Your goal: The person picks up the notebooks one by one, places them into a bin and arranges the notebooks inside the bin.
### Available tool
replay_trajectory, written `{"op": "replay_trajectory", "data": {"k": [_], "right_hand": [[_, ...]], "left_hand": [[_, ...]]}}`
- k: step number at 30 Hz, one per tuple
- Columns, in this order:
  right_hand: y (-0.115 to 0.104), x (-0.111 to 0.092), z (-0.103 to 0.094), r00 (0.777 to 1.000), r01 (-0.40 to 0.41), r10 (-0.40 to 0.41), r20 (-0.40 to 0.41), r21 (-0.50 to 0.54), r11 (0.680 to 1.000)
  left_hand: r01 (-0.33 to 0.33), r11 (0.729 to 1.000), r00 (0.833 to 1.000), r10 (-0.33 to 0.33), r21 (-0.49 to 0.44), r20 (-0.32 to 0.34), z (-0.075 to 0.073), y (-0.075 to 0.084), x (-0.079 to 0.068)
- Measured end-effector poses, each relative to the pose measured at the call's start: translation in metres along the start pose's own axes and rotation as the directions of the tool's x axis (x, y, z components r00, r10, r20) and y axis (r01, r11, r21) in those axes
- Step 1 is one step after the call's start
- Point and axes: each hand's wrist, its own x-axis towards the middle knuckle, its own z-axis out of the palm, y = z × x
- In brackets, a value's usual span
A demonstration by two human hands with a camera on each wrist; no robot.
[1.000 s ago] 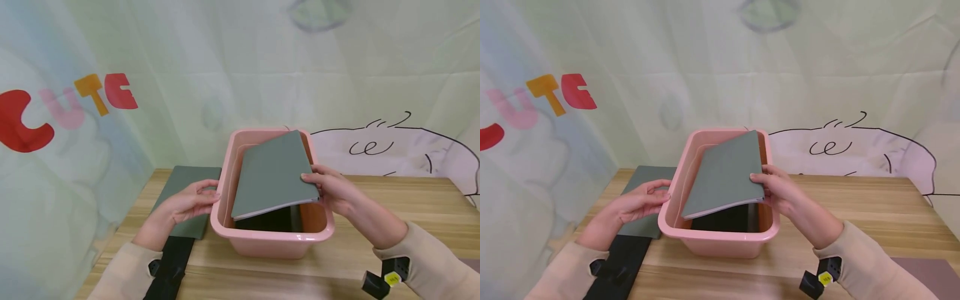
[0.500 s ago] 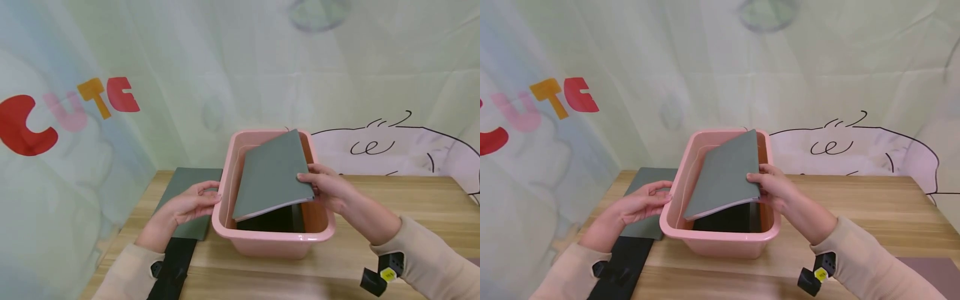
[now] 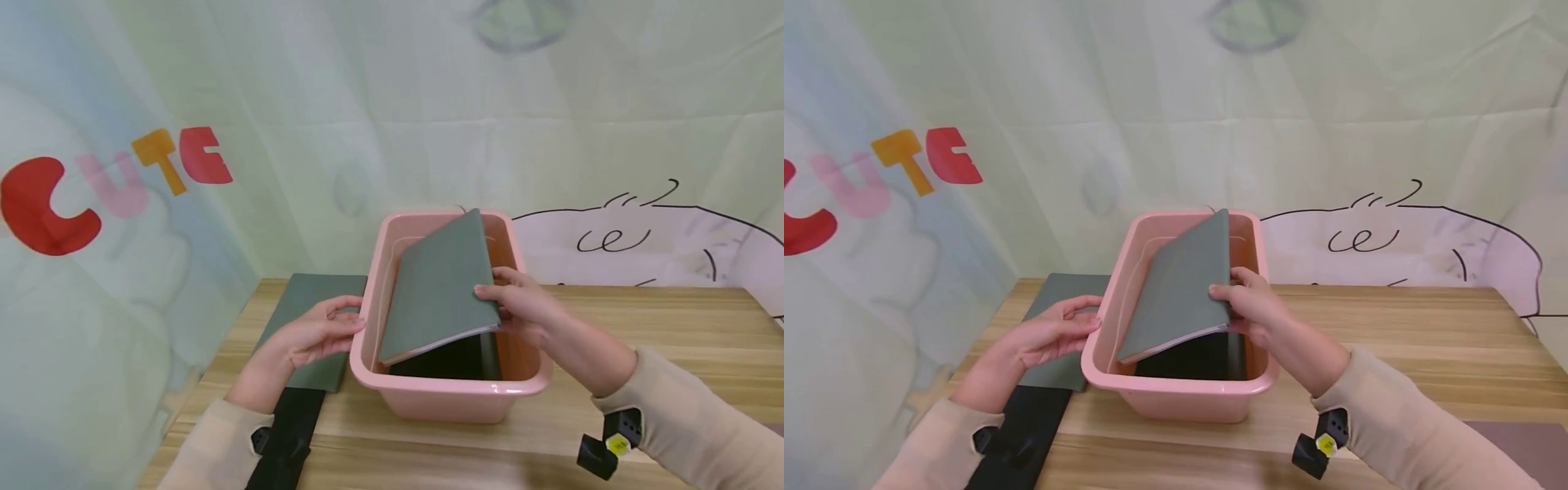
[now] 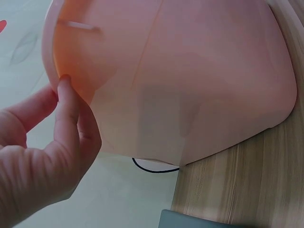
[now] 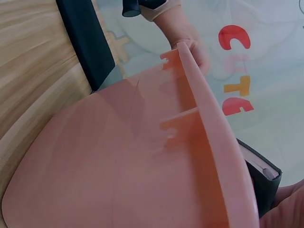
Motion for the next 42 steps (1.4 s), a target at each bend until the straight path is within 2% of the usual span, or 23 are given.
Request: {"op": "replay_trajectory", "data": {"k": [5,13,25,36,42], "right_hand": [[0.003,0.000,0.001,1.000,0.001,-0.001,0.006,-0.028,1.000],[0.009,0.000,0.002,1.000,-0.004,0.005,0.023,-0.012,1.000],[0.017,0.002,0.006,1.000,0.018,-0.016,0.024,-0.054,0.998],[0.034,0.008,0.008,1.000,-0.023,0.023,0.008,-0.024,0.999],[0.035,0.010,0.010,0.999,-0.024,0.026,0.043,-0.039,0.999]], "left_hand": [[0.001,1.000,1.000,-0.001,0.006,0.005,0.002,0.001,0.000],[-0.001,1.000,1.000,0.001,0.005,0.020,0.003,0.001,0.000],[0.000,1.000,1.000,0.000,0.009,0.003,0.003,0.001,0.001],[0.013,1.000,1.000,-0.013,0.016,0.001,0.003,0.000,0.004],[0.005,1.000,1.000,-0.005,0.020,0.000,0.002,-0.001,0.003]]}}
